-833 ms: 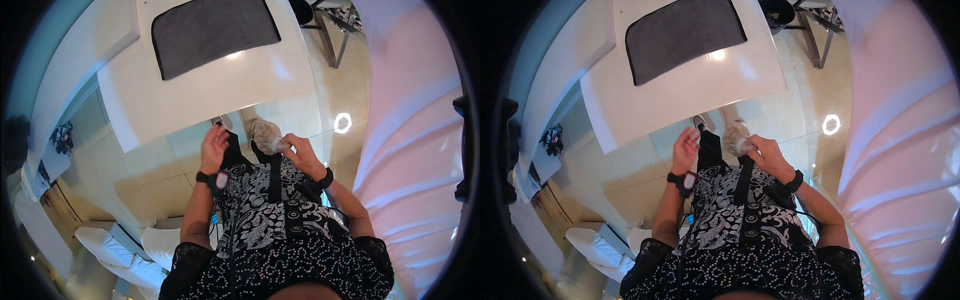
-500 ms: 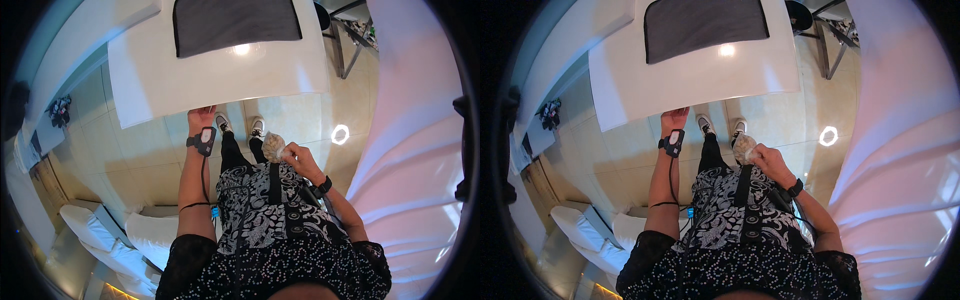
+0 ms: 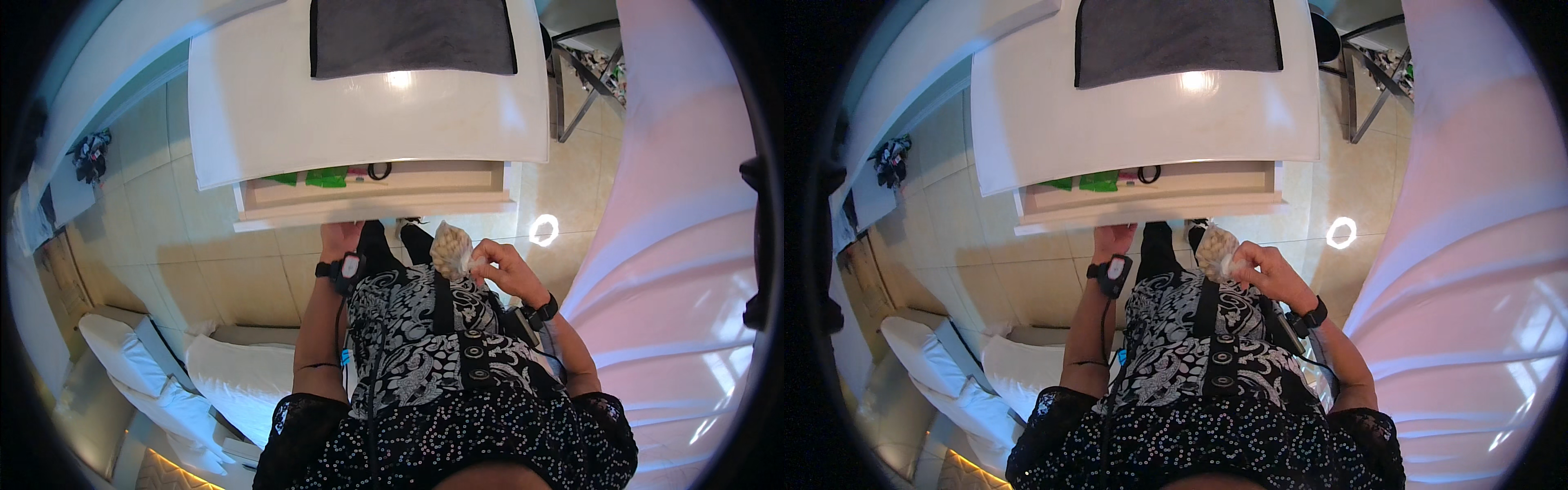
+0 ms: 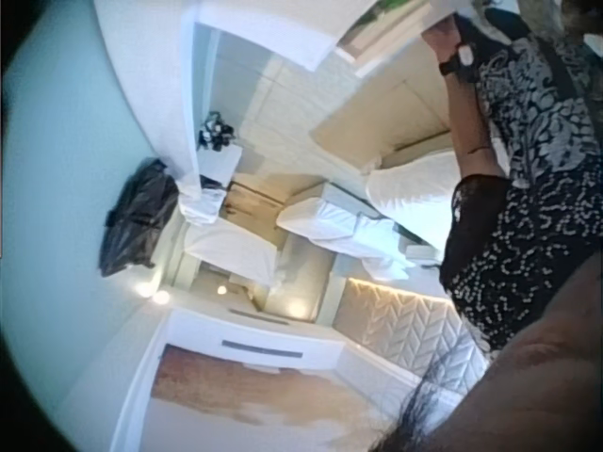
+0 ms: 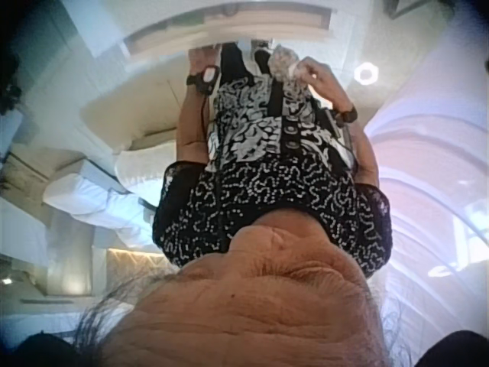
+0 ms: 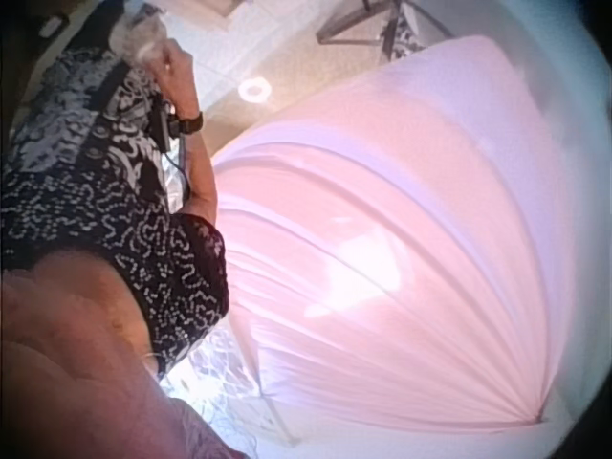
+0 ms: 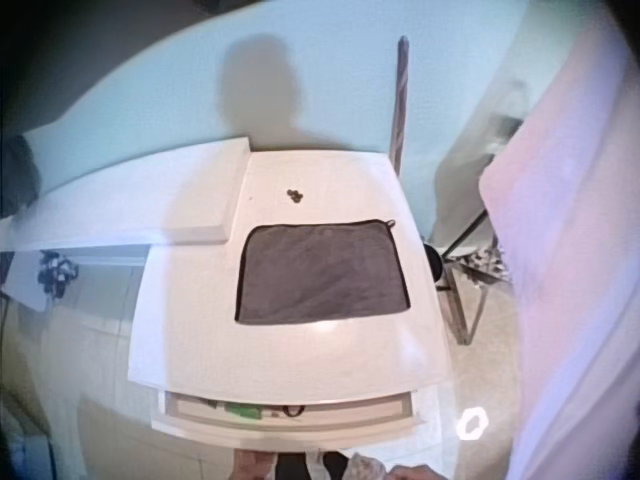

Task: The person folds a white duvet on a bed and places it on a nearby cabinet. Then, using a dark cloth, they wipe the surface of the cabinet and a white countertop, moving items aside as needed.

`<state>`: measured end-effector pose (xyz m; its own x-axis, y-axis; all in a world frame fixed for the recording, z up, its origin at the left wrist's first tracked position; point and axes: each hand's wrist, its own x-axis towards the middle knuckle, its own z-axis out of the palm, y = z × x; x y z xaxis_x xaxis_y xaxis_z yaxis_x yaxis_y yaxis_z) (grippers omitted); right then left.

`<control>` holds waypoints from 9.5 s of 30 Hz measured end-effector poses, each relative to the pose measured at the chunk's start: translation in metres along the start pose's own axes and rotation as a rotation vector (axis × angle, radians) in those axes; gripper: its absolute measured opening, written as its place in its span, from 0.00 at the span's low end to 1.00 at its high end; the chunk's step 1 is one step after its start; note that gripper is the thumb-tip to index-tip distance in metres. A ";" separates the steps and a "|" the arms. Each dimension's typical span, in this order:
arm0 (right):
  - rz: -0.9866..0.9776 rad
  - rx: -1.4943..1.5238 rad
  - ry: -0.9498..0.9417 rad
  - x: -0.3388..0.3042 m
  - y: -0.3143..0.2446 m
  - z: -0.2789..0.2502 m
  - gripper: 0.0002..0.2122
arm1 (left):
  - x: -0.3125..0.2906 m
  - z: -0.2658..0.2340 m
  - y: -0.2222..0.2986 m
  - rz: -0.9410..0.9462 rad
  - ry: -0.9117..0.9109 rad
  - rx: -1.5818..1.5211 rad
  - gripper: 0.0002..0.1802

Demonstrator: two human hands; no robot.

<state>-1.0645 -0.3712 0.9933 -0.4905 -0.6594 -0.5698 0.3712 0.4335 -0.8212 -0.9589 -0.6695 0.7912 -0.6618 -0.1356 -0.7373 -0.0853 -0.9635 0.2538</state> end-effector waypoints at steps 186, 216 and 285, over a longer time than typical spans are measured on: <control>-0.695 -1.169 0.891 0.532 -0.301 -0.134 0.15 | 0.061 0.247 0.217 1.238 -0.012 1.954 0.05; -0.450 -1.088 0.911 0.322 -0.165 -0.146 0.19 | 0.073 0.245 0.204 1.367 -0.037 1.920 0.06; -0.990 -0.493 0.646 0.224 -0.193 -0.104 0.14 | 0.077 0.240 0.227 1.509 -0.029 1.966 0.02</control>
<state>-1.3279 -0.5389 1.0211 -0.7323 -0.4730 0.4899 -0.6318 0.2034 -0.7480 -1.2083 -0.8436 0.9420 -0.9019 -0.1901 0.3879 -0.0281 0.9219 0.3864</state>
